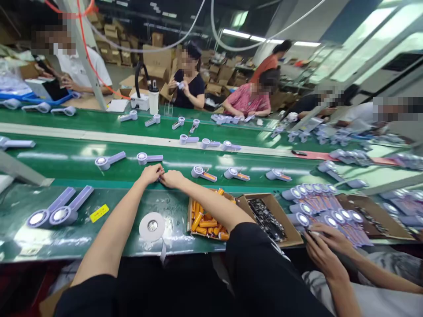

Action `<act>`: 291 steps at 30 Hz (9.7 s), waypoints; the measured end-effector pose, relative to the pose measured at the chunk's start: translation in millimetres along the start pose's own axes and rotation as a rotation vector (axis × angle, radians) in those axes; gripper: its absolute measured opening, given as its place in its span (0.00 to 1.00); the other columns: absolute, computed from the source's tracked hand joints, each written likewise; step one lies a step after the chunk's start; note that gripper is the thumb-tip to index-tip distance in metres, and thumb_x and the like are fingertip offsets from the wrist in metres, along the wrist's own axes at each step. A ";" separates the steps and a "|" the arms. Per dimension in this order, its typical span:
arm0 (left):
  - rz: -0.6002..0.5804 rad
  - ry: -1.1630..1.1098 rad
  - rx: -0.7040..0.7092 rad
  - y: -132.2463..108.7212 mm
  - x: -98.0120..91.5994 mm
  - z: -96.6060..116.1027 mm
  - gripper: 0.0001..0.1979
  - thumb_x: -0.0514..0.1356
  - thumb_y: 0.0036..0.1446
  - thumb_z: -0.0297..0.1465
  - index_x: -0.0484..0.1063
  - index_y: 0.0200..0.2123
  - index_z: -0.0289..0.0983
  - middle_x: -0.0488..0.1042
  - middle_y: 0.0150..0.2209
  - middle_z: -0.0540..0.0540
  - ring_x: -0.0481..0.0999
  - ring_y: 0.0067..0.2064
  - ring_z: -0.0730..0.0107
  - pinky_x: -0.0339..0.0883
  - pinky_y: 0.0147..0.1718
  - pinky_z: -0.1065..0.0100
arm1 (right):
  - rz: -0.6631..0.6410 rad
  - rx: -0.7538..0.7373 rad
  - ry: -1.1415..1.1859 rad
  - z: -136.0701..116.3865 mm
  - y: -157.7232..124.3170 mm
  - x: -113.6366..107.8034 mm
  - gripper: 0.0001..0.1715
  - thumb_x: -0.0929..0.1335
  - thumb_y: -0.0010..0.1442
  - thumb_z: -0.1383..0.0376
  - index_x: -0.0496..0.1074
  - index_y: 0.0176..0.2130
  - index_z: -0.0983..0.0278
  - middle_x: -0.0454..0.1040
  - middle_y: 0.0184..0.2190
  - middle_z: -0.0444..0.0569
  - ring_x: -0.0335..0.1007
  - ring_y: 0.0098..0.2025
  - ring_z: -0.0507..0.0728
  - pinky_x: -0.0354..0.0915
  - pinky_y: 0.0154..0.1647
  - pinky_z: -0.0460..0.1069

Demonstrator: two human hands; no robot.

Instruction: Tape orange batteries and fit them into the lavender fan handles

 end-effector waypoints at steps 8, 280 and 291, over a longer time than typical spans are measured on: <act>0.040 -0.015 -0.032 -4.0 4.2 6.5 0.09 0.55 0.75 0.37 0.75 0.50 0.43 0.83 0.55 0.46 0.81 0.59 0.53 0.67 0.49 0.62 | 0.001 -0.026 0.002 1.1 -4.5 -2.4 0.26 0.65 0.76 0.53 0.80 0.58 0.66 0.79 0.60 0.63 0.79 0.62 0.70 0.75 0.62 0.64; 0.368 0.346 0.665 -328.9 22.7 136.6 0.20 0.62 0.70 0.23 0.78 0.63 0.35 0.79 0.58 0.37 0.74 0.60 0.44 0.81 0.53 0.49 | 1.158 0.204 1.975 29.1 -277.1 39.7 0.26 0.86 0.49 0.60 0.82 0.46 0.63 0.85 0.45 0.48 0.83 0.45 0.52 0.81 0.48 0.43; 0.320 0.392 -0.259 -223.7 -62.9 -124.2 0.25 0.61 0.75 0.41 0.78 0.62 0.28 0.75 0.65 0.27 0.67 0.70 0.30 0.58 0.70 0.35 | 1.069 0.172 2.030 38.7 -289.1 44.9 0.38 0.87 0.44 0.65 0.78 0.52 0.53 0.84 0.47 0.44 0.86 0.47 0.54 0.82 0.46 0.46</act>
Point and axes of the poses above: each hand's wrist, its own y-axis towards the middle knuckle, its own x-axis out of the palm, z = x × y, the point moved 8 cm from there along y, towards the middle knuckle
